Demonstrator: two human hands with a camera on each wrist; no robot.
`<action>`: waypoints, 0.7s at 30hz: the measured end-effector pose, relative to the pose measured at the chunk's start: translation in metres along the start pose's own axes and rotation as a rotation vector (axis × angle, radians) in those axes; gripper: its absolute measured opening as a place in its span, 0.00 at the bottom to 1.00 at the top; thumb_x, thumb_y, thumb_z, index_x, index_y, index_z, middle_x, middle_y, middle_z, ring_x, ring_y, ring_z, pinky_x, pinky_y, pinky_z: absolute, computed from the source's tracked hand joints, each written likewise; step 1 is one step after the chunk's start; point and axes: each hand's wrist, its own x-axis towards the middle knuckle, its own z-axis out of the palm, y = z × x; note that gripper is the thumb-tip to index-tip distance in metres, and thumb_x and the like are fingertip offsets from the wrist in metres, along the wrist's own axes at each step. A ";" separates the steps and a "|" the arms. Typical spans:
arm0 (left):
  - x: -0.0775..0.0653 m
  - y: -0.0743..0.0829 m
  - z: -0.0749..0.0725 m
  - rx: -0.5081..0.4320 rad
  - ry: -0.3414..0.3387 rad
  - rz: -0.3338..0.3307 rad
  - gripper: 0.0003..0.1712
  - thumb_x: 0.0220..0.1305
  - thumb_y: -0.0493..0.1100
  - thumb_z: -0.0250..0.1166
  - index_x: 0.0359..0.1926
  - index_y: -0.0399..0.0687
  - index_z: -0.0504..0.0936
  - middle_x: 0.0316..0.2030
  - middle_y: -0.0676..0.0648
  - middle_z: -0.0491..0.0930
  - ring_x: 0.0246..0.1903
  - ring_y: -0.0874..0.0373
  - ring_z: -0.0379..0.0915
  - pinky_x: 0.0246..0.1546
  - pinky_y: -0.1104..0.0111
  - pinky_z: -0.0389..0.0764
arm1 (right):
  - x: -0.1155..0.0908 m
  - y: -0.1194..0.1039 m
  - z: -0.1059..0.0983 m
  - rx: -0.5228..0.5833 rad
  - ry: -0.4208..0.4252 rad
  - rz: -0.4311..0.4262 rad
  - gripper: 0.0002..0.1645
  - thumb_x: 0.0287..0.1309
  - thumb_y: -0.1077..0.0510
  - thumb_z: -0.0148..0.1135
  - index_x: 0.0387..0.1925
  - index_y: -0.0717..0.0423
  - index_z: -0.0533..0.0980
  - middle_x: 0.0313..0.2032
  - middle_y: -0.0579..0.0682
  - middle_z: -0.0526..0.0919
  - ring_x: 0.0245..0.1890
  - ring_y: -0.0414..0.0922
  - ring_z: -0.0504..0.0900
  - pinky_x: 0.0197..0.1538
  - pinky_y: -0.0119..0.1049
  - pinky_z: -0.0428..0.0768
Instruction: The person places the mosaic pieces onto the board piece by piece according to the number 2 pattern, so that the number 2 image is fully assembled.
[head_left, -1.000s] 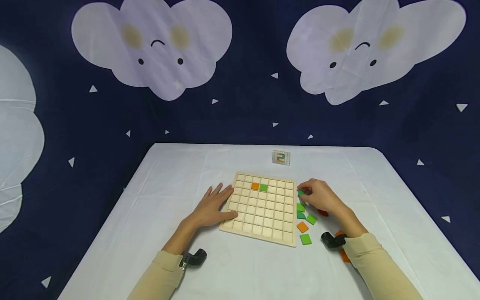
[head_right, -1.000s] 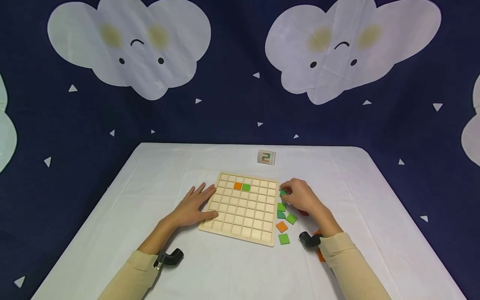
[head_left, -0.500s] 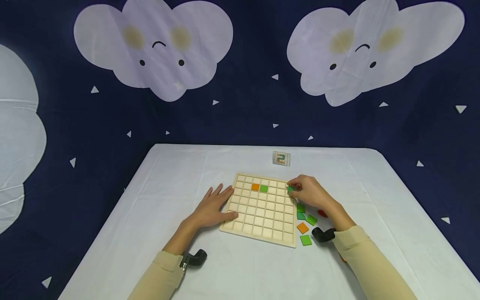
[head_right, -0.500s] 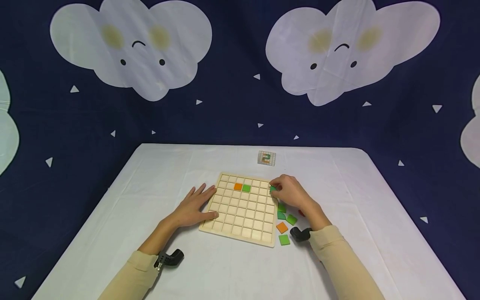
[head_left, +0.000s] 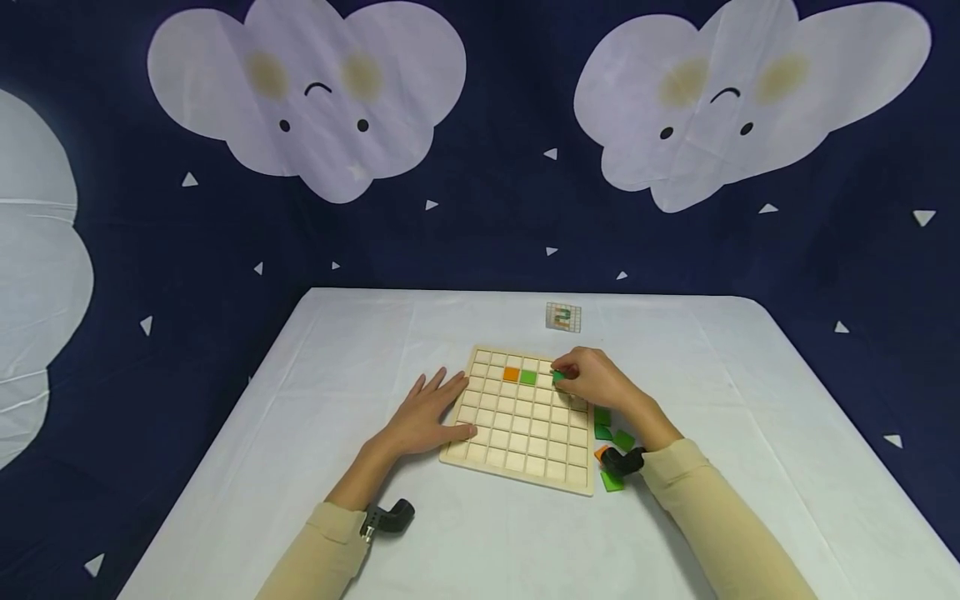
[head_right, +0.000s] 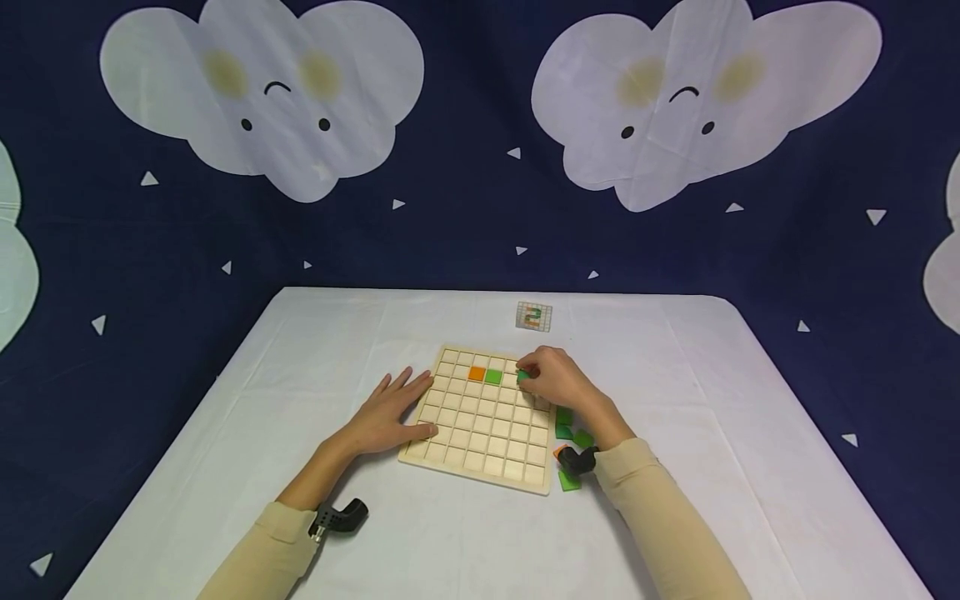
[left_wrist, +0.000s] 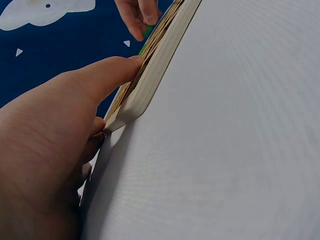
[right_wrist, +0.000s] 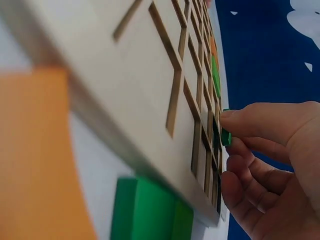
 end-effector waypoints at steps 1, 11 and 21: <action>0.000 0.000 0.000 -0.001 0.000 0.000 0.53 0.56 0.73 0.57 0.74 0.50 0.56 0.73 0.53 0.52 0.73 0.54 0.35 0.70 0.57 0.34 | 0.001 -0.001 0.001 0.007 -0.006 -0.001 0.18 0.53 0.59 0.69 0.47 0.61 0.82 0.36 0.49 0.81 0.35 0.42 0.78 0.39 0.39 0.80; 0.001 -0.001 0.001 -0.002 0.007 0.008 0.53 0.56 0.73 0.57 0.74 0.50 0.57 0.73 0.54 0.52 0.73 0.53 0.36 0.70 0.56 0.34 | 0.011 -0.003 0.012 0.026 -0.058 -0.005 0.18 0.54 0.58 0.70 0.48 0.57 0.83 0.35 0.45 0.80 0.32 0.41 0.76 0.35 0.36 0.78; 0.000 -0.002 0.001 -0.002 0.002 0.008 0.53 0.56 0.73 0.57 0.74 0.50 0.56 0.73 0.54 0.51 0.73 0.54 0.35 0.70 0.57 0.33 | 0.014 -0.008 0.016 0.005 -0.041 0.000 0.19 0.52 0.57 0.72 0.47 0.56 0.83 0.36 0.46 0.81 0.34 0.40 0.77 0.38 0.36 0.78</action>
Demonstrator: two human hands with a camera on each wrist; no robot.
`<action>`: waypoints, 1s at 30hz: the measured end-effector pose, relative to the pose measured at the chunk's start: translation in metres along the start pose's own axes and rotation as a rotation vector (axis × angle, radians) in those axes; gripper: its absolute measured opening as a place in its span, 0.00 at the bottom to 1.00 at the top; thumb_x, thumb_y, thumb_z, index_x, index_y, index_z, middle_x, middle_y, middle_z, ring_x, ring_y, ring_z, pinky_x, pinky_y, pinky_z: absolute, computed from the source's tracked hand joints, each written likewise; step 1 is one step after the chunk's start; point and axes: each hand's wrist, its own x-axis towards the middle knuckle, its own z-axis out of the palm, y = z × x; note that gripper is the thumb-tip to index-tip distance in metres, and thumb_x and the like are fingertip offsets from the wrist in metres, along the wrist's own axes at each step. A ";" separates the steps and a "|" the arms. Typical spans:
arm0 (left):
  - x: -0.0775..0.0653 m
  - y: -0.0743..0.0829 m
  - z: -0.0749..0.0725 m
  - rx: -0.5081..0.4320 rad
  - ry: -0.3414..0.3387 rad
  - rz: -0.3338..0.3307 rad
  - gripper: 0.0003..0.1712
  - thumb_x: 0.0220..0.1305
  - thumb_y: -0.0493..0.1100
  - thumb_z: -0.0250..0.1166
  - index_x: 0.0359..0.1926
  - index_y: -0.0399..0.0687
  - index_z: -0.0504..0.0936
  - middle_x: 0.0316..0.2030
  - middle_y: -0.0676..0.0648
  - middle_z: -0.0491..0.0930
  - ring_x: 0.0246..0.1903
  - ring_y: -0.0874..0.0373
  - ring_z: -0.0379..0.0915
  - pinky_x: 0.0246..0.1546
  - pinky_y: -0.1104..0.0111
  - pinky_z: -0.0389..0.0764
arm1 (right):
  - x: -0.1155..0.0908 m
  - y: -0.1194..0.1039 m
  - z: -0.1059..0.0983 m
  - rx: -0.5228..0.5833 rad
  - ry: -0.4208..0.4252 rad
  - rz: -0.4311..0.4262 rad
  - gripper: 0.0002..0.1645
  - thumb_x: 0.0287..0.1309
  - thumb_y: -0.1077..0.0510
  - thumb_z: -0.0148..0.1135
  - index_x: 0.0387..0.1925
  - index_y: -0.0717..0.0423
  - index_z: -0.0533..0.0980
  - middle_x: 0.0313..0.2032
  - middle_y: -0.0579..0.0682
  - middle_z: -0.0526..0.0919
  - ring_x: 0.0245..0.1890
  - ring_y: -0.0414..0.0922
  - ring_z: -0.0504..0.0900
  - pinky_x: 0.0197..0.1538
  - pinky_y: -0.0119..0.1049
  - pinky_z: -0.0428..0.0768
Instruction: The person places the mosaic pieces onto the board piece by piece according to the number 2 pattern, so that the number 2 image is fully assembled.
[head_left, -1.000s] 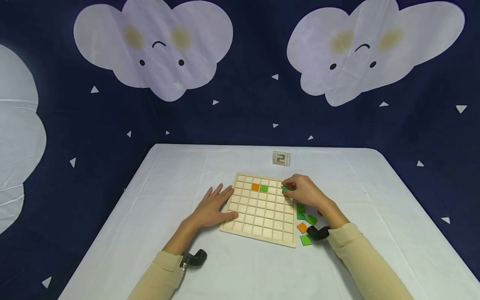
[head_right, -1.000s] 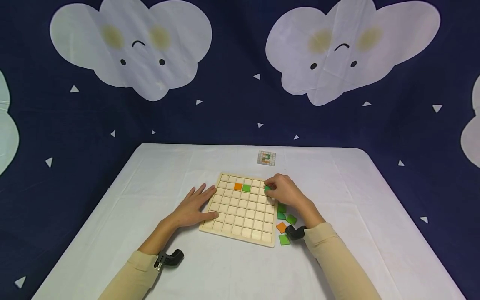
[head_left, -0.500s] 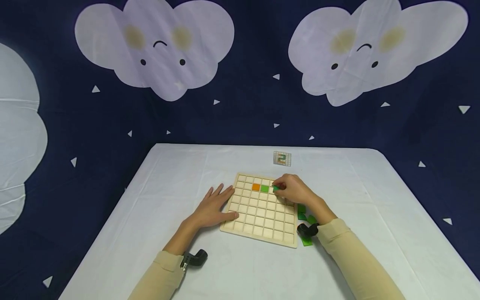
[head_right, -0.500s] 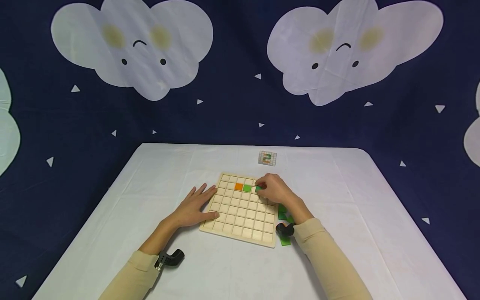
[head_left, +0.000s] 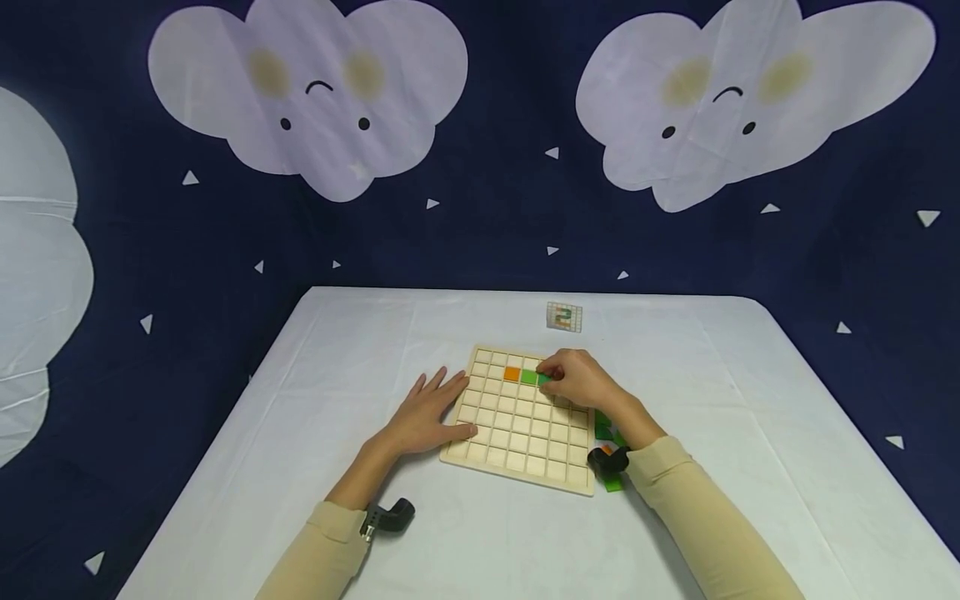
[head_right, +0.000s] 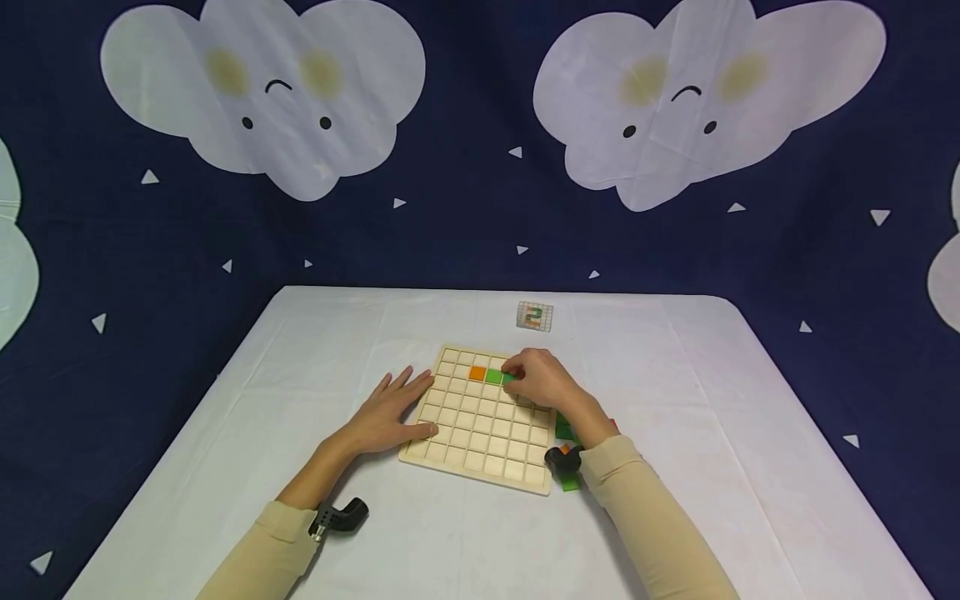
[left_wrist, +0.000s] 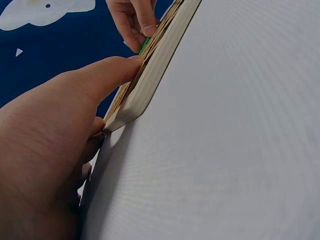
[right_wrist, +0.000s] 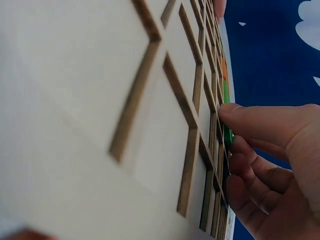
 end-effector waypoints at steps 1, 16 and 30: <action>0.000 0.000 0.000 0.001 0.000 0.002 0.53 0.56 0.73 0.57 0.74 0.50 0.56 0.73 0.54 0.51 0.73 0.54 0.35 0.70 0.57 0.33 | 0.000 -0.001 0.000 -0.006 -0.001 0.001 0.19 0.52 0.57 0.72 0.47 0.56 0.83 0.36 0.46 0.81 0.34 0.39 0.77 0.38 0.36 0.78; 0.001 -0.001 -0.001 0.007 -0.008 0.008 0.53 0.57 0.74 0.56 0.74 0.49 0.55 0.73 0.53 0.51 0.73 0.53 0.35 0.70 0.57 0.32 | -0.016 0.002 -0.014 0.010 0.021 -0.019 0.18 0.59 0.56 0.66 0.50 0.60 0.81 0.36 0.44 0.81 0.34 0.41 0.78 0.35 0.37 0.79; 0.001 0.001 -0.003 0.002 -0.008 0.011 0.53 0.57 0.72 0.58 0.74 0.48 0.56 0.73 0.52 0.52 0.73 0.52 0.35 0.70 0.56 0.34 | -0.054 0.020 -0.035 -0.012 0.021 -0.015 0.16 0.56 0.58 0.68 0.47 0.59 0.82 0.37 0.43 0.82 0.34 0.41 0.77 0.34 0.36 0.78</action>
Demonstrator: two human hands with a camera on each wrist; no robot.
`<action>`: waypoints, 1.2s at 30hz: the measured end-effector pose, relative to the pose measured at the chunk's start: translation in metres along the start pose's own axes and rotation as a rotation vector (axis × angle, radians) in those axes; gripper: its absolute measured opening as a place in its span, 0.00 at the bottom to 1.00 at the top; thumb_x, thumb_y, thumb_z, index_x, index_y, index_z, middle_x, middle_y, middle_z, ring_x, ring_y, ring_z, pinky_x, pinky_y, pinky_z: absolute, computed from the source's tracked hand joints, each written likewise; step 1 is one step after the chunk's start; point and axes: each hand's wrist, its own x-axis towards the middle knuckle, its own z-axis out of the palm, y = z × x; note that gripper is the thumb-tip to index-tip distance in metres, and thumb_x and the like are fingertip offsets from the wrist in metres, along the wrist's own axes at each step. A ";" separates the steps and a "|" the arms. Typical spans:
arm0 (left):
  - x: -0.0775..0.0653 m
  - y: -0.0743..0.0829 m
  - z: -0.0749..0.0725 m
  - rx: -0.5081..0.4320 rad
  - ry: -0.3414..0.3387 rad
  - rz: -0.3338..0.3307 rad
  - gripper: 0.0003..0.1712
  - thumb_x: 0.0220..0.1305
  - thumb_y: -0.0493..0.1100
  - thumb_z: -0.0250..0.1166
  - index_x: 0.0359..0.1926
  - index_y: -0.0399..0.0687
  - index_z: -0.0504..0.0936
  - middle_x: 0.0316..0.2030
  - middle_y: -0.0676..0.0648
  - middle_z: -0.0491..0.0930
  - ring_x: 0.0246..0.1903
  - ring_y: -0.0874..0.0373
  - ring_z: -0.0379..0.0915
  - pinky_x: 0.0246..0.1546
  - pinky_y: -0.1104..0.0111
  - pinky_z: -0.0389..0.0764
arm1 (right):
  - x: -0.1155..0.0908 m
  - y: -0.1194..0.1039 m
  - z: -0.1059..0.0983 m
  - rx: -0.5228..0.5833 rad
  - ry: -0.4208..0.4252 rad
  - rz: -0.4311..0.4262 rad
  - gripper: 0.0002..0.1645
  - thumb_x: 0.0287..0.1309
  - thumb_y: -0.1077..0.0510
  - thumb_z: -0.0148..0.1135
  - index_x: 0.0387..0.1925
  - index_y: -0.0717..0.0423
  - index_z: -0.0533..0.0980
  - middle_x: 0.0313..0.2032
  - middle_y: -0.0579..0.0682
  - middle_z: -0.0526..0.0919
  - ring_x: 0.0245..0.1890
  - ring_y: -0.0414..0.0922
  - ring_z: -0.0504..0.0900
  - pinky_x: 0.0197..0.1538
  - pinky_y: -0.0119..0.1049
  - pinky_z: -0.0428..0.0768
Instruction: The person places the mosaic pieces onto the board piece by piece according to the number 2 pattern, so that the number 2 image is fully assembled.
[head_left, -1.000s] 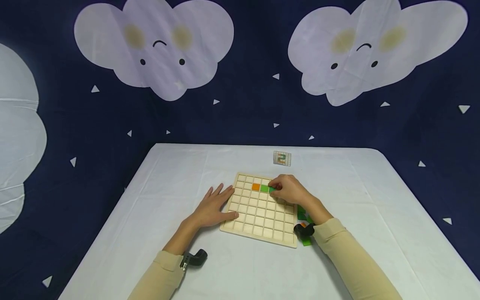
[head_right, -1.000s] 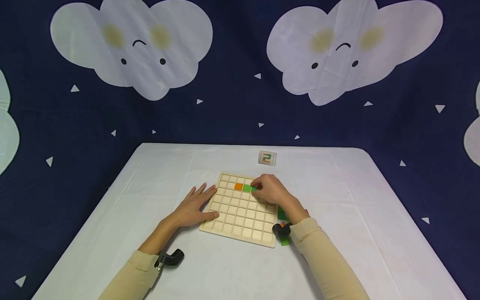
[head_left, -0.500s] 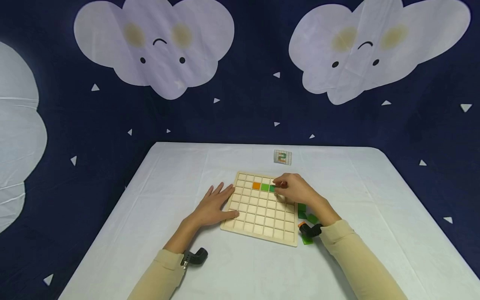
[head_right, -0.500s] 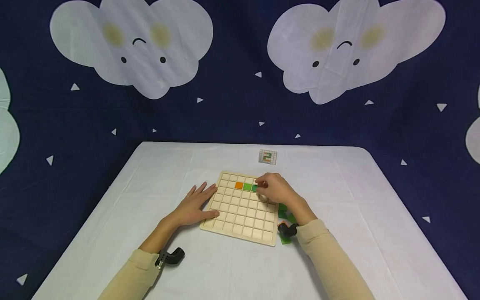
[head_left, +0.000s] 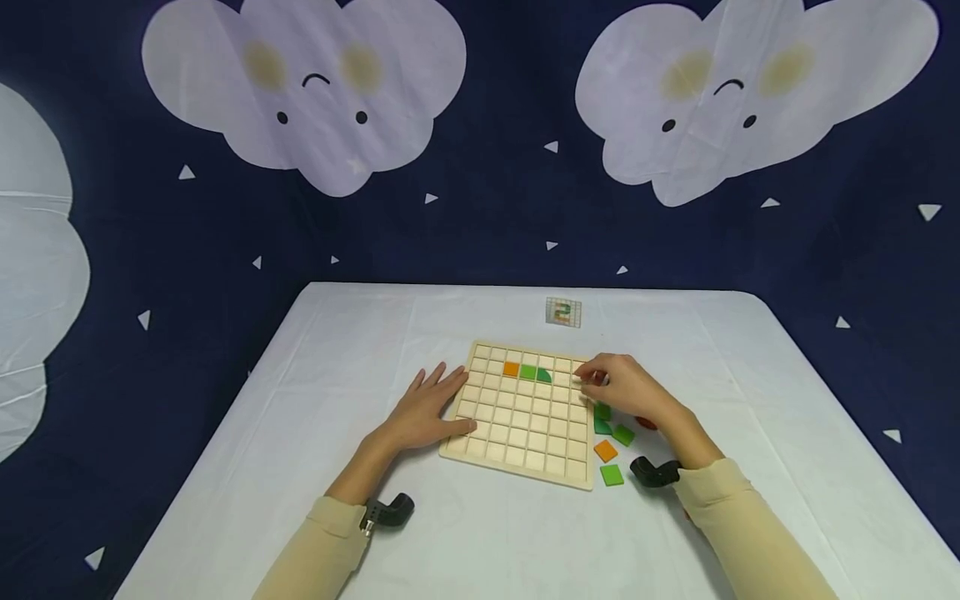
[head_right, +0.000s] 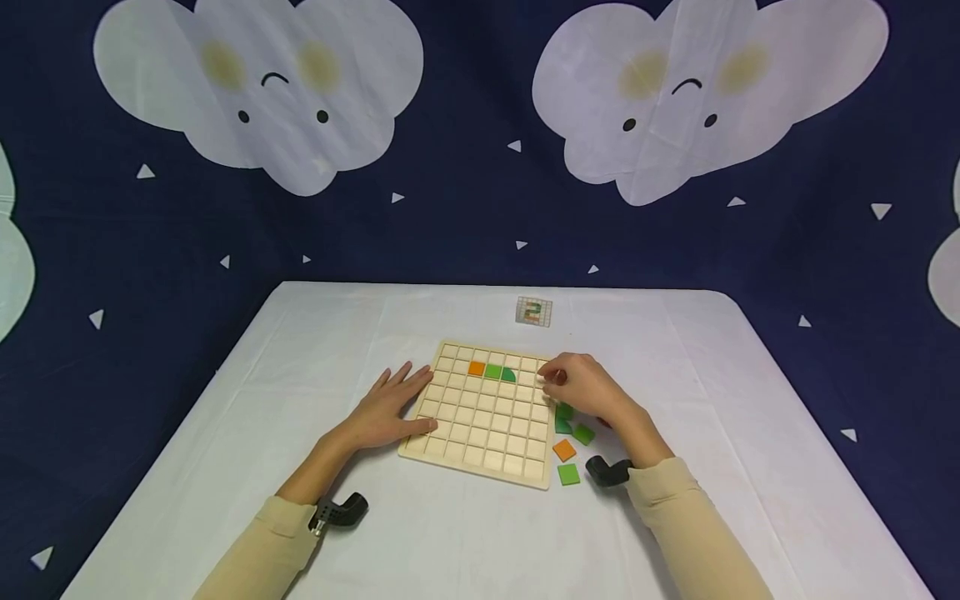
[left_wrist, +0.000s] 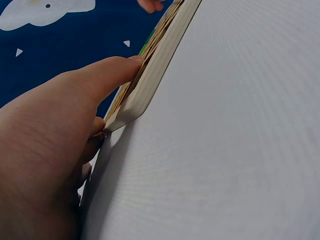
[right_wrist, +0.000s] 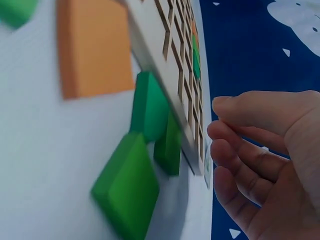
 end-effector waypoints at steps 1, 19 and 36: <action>0.000 0.000 0.000 0.003 -0.001 -0.002 0.53 0.57 0.73 0.57 0.74 0.48 0.56 0.73 0.52 0.52 0.73 0.53 0.35 0.70 0.56 0.34 | -0.003 0.001 -0.001 -0.002 -0.004 -0.001 0.16 0.56 0.59 0.68 0.47 0.59 0.82 0.37 0.43 0.82 0.34 0.41 0.77 0.34 0.36 0.78; 0.001 0.001 0.001 -0.003 0.003 -0.017 0.53 0.56 0.73 0.58 0.74 0.49 0.56 0.73 0.53 0.53 0.73 0.53 0.35 0.70 0.57 0.33 | -0.031 0.018 -0.002 -0.077 -0.059 0.034 0.18 0.49 0.58 0.71 0.45 0.52 0.83 0.34 0.42 0.78 0.33 0.42 0.73 0.35 0.36 0.74; 0.001 0.000 0.003 0.005 0.014 -0.011 0.53 0.56 0.73 0.58 0.74 0.49 0.57 0.72 0.53 0.53 0.73 0.53 0.36 0.70 0.56 0.34 | -0.037 0.022 0.000 -0.047 -0.099 0.038 0.19 0.48 0.61 0.70 0.45 0.51 0.83 0.34 0.41 0.77 0.32 0.42 0.73 0.34 0.35 0.73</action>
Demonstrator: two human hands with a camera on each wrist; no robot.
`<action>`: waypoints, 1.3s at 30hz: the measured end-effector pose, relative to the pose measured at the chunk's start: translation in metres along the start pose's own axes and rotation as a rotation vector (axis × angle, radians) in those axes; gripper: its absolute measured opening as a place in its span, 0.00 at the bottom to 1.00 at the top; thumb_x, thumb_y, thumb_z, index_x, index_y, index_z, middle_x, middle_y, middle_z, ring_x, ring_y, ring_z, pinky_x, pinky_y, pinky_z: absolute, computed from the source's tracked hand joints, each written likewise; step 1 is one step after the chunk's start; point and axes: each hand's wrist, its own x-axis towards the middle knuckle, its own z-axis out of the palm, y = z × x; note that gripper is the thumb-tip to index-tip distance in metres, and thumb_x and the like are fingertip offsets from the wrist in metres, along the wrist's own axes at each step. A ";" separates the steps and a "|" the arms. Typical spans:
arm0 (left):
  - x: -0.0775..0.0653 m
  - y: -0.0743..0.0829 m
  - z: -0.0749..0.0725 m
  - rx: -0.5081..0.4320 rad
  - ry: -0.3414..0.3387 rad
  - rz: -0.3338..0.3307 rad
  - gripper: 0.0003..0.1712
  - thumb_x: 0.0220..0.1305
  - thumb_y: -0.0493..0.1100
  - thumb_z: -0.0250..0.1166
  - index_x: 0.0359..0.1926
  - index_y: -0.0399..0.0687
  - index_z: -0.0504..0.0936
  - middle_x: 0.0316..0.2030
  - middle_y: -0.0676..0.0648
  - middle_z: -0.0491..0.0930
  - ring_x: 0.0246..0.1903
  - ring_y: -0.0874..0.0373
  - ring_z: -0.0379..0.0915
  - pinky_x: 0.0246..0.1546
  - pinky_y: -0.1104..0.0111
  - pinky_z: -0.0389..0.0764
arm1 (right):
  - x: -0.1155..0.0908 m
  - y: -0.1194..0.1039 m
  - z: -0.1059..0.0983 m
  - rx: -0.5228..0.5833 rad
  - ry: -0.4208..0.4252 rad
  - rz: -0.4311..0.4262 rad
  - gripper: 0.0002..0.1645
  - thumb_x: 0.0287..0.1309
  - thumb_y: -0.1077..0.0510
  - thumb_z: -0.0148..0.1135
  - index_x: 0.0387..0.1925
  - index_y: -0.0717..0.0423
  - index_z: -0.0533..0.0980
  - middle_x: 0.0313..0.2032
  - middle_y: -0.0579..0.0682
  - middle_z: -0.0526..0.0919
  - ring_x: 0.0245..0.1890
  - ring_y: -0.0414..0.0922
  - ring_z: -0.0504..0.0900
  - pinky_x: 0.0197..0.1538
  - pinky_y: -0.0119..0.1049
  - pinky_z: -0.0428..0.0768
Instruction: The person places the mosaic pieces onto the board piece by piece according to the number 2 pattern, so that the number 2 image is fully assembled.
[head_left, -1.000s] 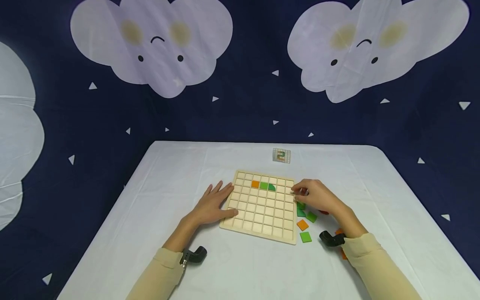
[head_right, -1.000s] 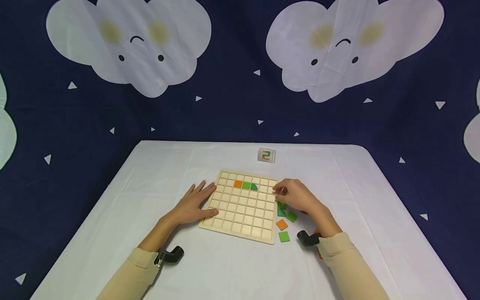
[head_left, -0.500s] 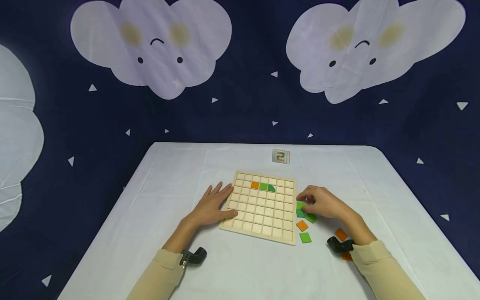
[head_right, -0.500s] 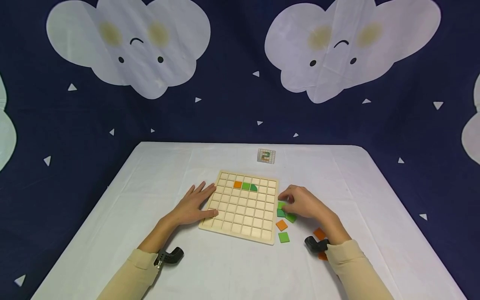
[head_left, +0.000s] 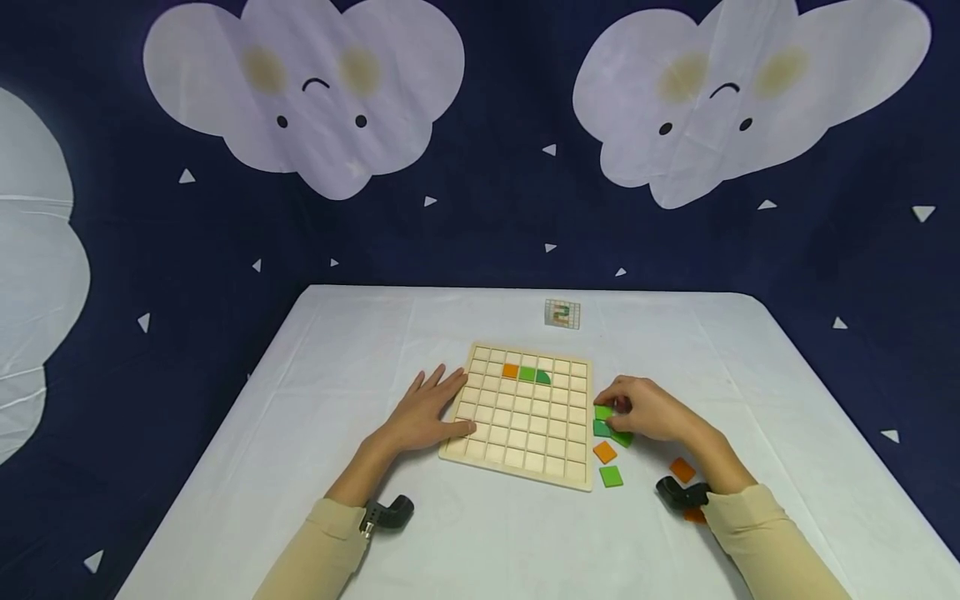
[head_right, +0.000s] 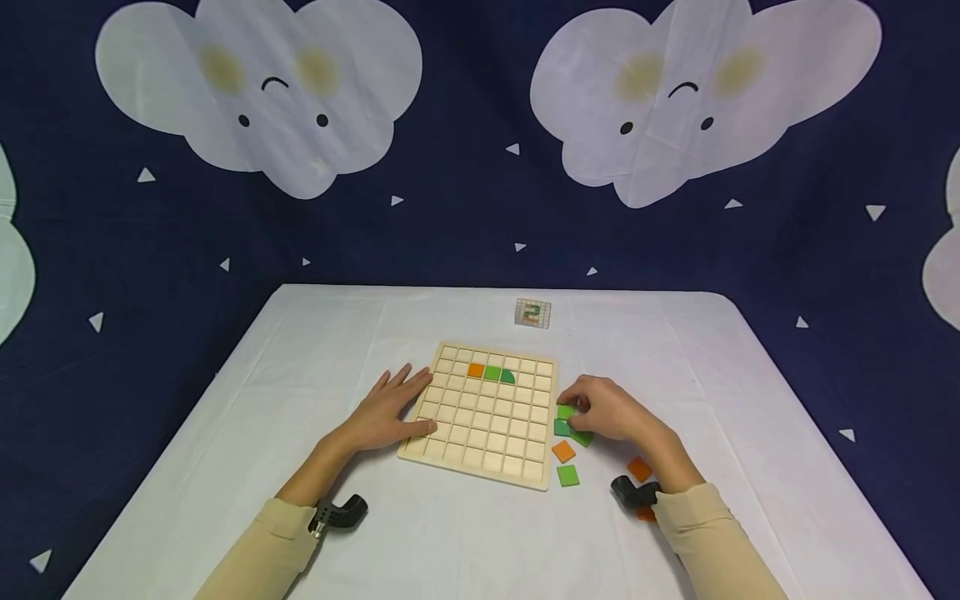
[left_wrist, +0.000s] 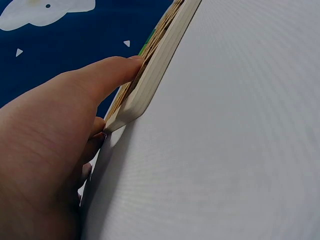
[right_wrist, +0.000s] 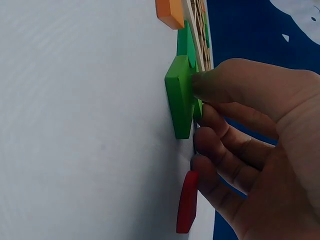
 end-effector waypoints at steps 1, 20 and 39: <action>0.000 0.000 0.000 0.000 0.000 0.001 0.53 0.56 0.73 0.58 0.74 0.49 0.57 0.72 0.53 0.53 0.73 0.53 0.36 0.70 0.56 0.34 | 0.000 0.000 0.000 0.001 0.002 -0.001 0.19 0.48 0.61 0.69 0.45 0.51 0.83 0.34 0.41 0.78 0.32 0.42 0.73 0.34 0.35 0.74; 0.000 -0.001 0.001 -0.008 0.002 0.006 0.53 0.56 0.72 0.59 0.74 0.49 0.57 0.72 0.53 0.53 0.73 0.54 0.36 0.70 0.57 0.33 | 0.016 -0.014 -0.002 0.041 0.079 -0.056 0.20 0.50 0.58 0.72 0.47 0.53 0.83 0.34 0.41 0.78 0.30 0.41 0.74 0.31 0.35 0.74; 0.000 0.000 -0.001 0.001 -0.011 0.003 0.53 0.56 0.72 0.58 0.74 0.50 0.56 0.73 0.53 0.52 0.73 0.53 0.35 0.70 0.58 0.33 | 0.048 -0.029 0.009 0.084 0.053 -0.067 0.19 0.52 0.59 0.70 0.48 0.55 0.83 0.37 0.44 0.80 0.31 0.41 0.75 0.34 0.37 0.77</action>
